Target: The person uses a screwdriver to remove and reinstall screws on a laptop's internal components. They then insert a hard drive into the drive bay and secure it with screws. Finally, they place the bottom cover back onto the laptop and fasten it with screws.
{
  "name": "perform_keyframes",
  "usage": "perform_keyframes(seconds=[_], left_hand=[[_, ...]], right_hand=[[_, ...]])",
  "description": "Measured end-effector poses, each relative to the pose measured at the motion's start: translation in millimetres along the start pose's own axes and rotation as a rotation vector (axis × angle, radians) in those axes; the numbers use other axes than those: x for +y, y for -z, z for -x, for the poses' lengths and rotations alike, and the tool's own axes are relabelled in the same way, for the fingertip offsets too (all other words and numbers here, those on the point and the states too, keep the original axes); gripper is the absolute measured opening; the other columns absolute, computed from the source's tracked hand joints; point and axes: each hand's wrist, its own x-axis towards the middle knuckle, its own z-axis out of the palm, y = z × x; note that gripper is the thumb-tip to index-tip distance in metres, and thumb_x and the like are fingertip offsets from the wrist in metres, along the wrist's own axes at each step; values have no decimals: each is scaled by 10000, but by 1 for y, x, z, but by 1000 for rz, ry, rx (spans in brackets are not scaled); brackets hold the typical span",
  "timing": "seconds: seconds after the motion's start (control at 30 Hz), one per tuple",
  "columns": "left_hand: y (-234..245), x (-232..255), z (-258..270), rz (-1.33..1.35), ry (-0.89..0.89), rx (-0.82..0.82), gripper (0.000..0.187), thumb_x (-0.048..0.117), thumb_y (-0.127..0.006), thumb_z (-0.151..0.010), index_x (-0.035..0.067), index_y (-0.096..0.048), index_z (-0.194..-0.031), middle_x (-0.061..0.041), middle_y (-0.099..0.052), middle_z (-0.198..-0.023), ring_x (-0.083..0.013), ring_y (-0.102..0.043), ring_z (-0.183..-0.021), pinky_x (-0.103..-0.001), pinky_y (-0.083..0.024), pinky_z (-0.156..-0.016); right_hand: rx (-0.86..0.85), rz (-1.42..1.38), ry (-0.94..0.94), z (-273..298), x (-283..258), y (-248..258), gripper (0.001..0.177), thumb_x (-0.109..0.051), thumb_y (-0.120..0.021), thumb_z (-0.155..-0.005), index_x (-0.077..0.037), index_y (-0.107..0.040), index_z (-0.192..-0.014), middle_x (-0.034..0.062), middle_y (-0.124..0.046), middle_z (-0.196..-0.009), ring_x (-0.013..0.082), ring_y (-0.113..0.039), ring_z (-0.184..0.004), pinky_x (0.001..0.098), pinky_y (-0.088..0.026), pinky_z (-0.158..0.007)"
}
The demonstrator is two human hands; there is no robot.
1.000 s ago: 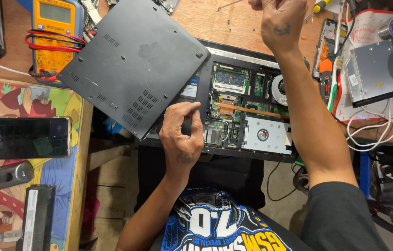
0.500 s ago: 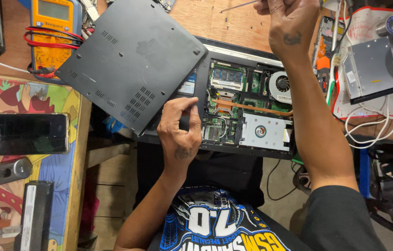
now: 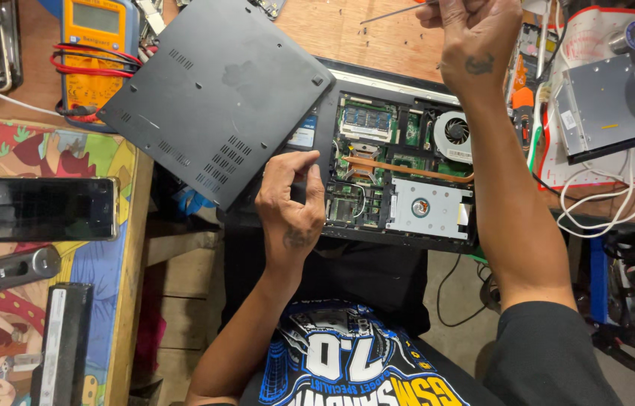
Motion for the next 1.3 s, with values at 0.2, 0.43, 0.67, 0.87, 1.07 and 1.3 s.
perform_keyframes(seconds=[0.2, 0.43, 0.67, 0.87, 1.07, 1.3], left_hand=[[-2, 1, 1, -11, 17, -12, 163, 6, -647, -949, 19, -700, -1103, -109, -689, -1045, -210, -691, -891, -321, -571, -823], [-1, 1, 1, -5, 11, -11, 165, 5, -642, -956, 18, -697, -1111, -113, -686, -1063, -209, -688, -905, -317, -574, -830], [-2, 0, 0, -7, 33, -22, 164, 2, -648, -950, 18, -700, -1105, -109, -691, -1061, -207, -696, -900, -316, -581, -824], [-2, -2, 1, -1, 27, -19, 161, -4, -645, -951, 17, -700, -1100, -112, -688, -1061, -206, -697, -901, -316, -583, -823], [-2, -2, 2, 6, 26, -15, 158, -5, -644, -954, 14, -699, -1101, -111, -684, -1059, -201, -696, -897, -313, -584, -819], [-1, -1, 1, 1, 7, -13, 157, -3, -642, -964, 13, -697, -1111, -112, -686, -1065, -203, -691, -899, -314, -580, -816]], right_hand=[[-64, -79, -7, 2, 14, -1, 126, -30, -634, -1167, 87, -657, -1125, 152, -750, -1018, 221, -786, -904, 343, -677, -836], [-53, -3, 21, 4, 20, 0, 128, -22, -624, -1186, 78, -610, -1108, 167, -735, -1015, 226, -787, -916, 351, -682, -851], [-72, 83, 66, 5, 7, -2, 77, -10, -592, -1150, 65, -599, -1134, 142, -746, -1031, 207, -790, -931, 336, -683, -867], [-62, 101, 56, 6, 12, -4, 97, -13, -625, -1195, 61, -633, -1132, 161, -751, -1027, 226, -790, -931, 353, -674, -872], [-58, -52, 41, 7, 21, -14, 98, -13, -612, -1178, 54, -541, -1161, 157, -739, -1076, 222, -783, -961, 354, -672, -890], [-51, 115, 69, 8, 8, -3, 88, -4, -632, -1205, 58, -637, -1143, 163, -757, -1021, 238, -792, -929, 359, -667, -871]])
